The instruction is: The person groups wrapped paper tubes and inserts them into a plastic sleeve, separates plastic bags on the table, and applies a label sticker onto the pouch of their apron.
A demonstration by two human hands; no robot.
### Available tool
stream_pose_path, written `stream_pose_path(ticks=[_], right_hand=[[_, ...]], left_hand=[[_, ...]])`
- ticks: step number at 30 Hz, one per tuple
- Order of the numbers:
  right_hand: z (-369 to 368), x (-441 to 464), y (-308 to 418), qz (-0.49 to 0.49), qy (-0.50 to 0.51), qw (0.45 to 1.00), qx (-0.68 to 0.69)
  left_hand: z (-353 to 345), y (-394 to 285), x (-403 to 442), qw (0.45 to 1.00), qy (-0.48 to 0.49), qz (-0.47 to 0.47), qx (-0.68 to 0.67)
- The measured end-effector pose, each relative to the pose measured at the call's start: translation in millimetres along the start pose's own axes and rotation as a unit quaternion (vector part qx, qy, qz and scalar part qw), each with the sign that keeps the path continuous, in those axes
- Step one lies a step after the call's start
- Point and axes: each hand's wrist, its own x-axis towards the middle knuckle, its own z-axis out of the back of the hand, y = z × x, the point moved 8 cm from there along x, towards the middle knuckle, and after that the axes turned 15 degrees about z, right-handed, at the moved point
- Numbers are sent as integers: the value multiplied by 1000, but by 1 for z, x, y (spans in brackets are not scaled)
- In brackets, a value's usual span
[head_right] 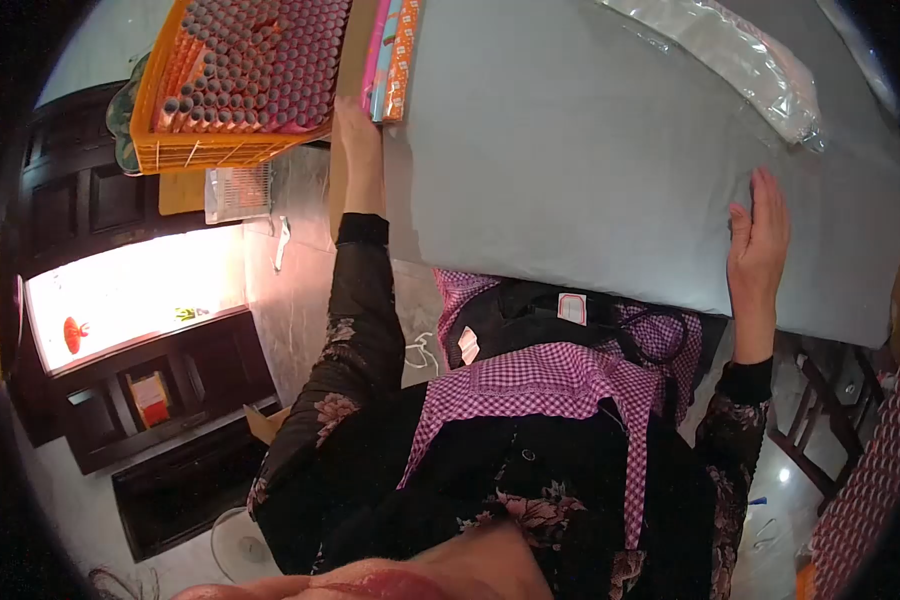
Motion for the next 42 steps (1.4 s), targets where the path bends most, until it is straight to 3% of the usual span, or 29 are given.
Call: stream_pose_path(ticks=[3,5,6,8,21,33,39,40,42], right_hand=[[2,1,2,20,-8,1000,-20],[3,1,5,6,-1,1000,-30],[3,2,6,-5,4,1000,-25],[4,0,8,6,1,999,-41],[1,1,6,22,8,997,-69],[0,-1,8,14,12,997,-77],[-2,3,8,15,24,997,-78],[-2,3,8,10,28,996,-78],[-2,4,12,11,28,996,-78]], left_hand=[[-6,-19,-29,995,-16,-39,86],[-18,-29,-38,963,-25,-38,264],[-17,-29,-39,967,-33,-40,250],[-27,-34,-44,935,-36,-108,335],[-46,-45,-34,916,-132,-125,358],[-48,-53,-27,939,-84,-85,321],[-14,-62,-82,976,28,-89,199],[-9,-51,-91,970,3,-120,212],[2,-31,-104,978,26,-74,193]])
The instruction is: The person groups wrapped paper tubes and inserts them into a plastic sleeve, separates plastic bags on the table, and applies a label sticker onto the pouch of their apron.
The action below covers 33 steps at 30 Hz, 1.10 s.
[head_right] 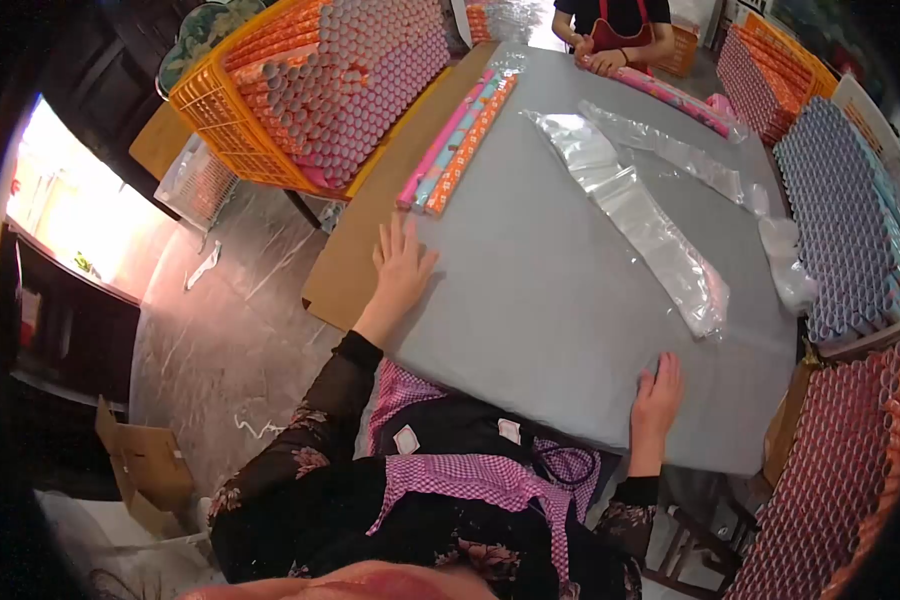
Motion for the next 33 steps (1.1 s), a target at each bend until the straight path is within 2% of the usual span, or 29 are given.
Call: stream_pose_path(ticks=[1,3,8,14,17,19,21,22,24,28,30,31,33], right_hand=[[1,0,1,1,-4,1000,-2],[-1,0,-2,3,-5,1000,-6],[0,0,0,4,-1,1000,-28],[-4,0,-5,5,0,999,-42],[2,3,2,-1,-3,1000,-9],[1,2,-6,2,-21,1000,1],[13,12,-6,25,-55,998,-5],[25,22,1,40,-73,996,-19],[39,39,-1,68,-106,991,-44],[43,76,-10,66,-116,991,-27],[26,90,-8,119,-96,986,-69],[19,95,-10,117,-96,986,-71],[2,105,-13,112,-60,977,-173]], left_hand=[[-1,12,-7,999,27,38,-25],[4,20,-17,998,35,41,-23],[12,17,-34,1000,3,-23,6],[14,16,-35,1000,-19,-24,-3],[16,16,-35,1000,-2,-26,2],[10,18,-30,997,79,3,19],[9,21,-34,999,-7,-31,21],[5,20,-35,999,7,-46,14],[10,18,-35,997,-32,-54,33],[9,18,-36,995,-32,-67,60],[8,18,-36,996,-25,-58,63],[8,19,-35,996,-20,-48,69],[7,18,-35,996,-20,-53,74]])
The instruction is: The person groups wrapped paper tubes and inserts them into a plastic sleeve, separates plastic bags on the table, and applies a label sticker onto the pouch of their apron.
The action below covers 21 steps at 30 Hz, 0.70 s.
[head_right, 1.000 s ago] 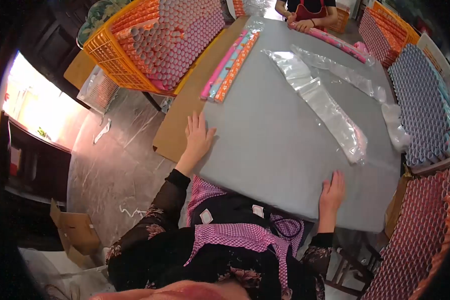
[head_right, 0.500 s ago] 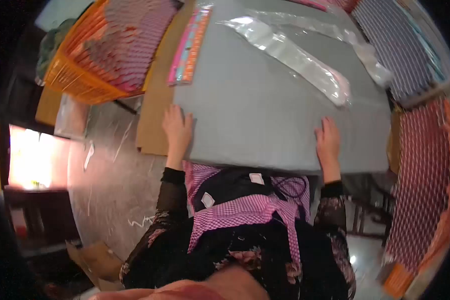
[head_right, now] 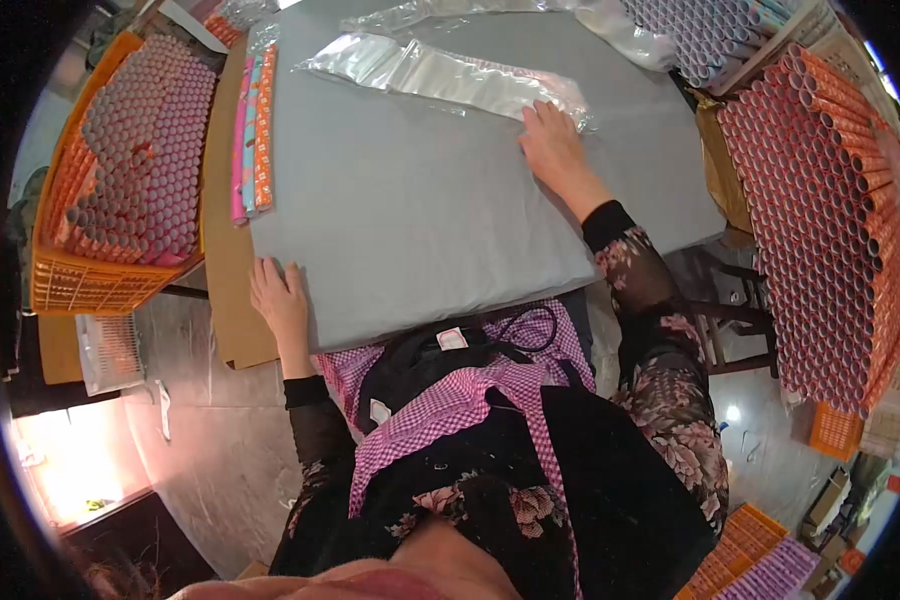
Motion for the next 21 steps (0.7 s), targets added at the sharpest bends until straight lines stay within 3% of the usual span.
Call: stream_pose_path(ticks=[4,6,10,16,18,21], right_hand=[[-26,-1,-12,5,-2,1000,15],[-38,-1,-26,-46,38,997,38],[-30,11,-38,-85,25,992,88],[8,13,-29,-64,-94,992,60],[-14,-5,-36,-55,11,997,-61],[-20,-17,-49,-94,14,995,-9]], left_hand=[[-1,1,-1,1000,-4,1,3],[1,-1,-1,1000,-6,-2,8],[3,-1,-1,1000,-17,-15,-16],[2,2,-1,1000,-17,-18,-20],[3,2,-1,999,-18,-21,-18],[0,1,0,1000,-20,-20,-6]])
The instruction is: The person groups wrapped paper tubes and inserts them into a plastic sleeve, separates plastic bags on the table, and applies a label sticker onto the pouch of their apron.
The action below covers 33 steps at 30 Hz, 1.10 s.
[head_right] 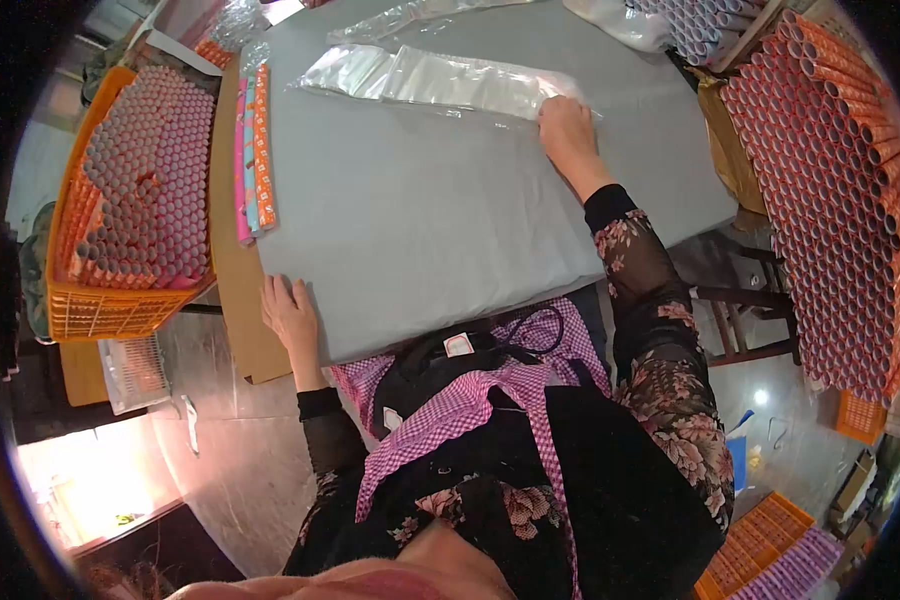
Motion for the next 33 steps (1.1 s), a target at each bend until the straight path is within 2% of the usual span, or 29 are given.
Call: stream_pose_path(ticks=[4,8,10,11,12,13,15,17,19,22,23,24,25,27,29,31,32,33], right_hand=[[12,6,-9,-35,-37,997,63],[56,26,15,-34,-137,972,186],[77,29,42,-24,-171,956,237],[89,28,64,6,-183,946,267],[99,23,87,39,-193,934,297],[100,18,106,38,-170,930,323],[105,5,145,73,-138,924,350],[113,-7,180,117,-101,919,363],[120,-22,203,136,-73,912,380],[124,-44,216,176,-14,886,428],[126,-49,205,137,-27,894,426],[128,-52,194,98,-38,900,424],[131,-54,193,107,-35,897,427],[134,-59,161,-47,-74,915,394],[117,-69,156,-56,-38,912,405],[93,-84,160,-155,41,813,559],[90,-86,165,-177,26,783,595],[88,-89,167,-170,28,785,595]], left_hand=[[0,0,1,999,34,24,-13],[-1,3,1,999,34,16,-31],[-6,1,-2,977,68,25,-200],[8,-21,-5,978,69,20,-196],[17,-51,-11,929,181,107,-305],[11,-77,-25,847,285,192,-405],[-11,-123,-44,731,402,155,-529],[-25,-166,-71,547,489,218,-644],[-27,-198,-83,430,557,299,-645],[-27,-209,-78,441,520,249,-688],[-25,-209,-77,441,510,251,-694],[-21,-209,-78,414,506,267,-708],[-16,-210,-80,386,500,282,-722],[-7,-211,-83,391,494,281,-724],[-7,-214,-91,395,488,278,-727],[-15,-221,-106,369,517,274,-722],[-10,-222,-108,386,525,279,-706],[-4,-222,-110,402,532,284,-689]])
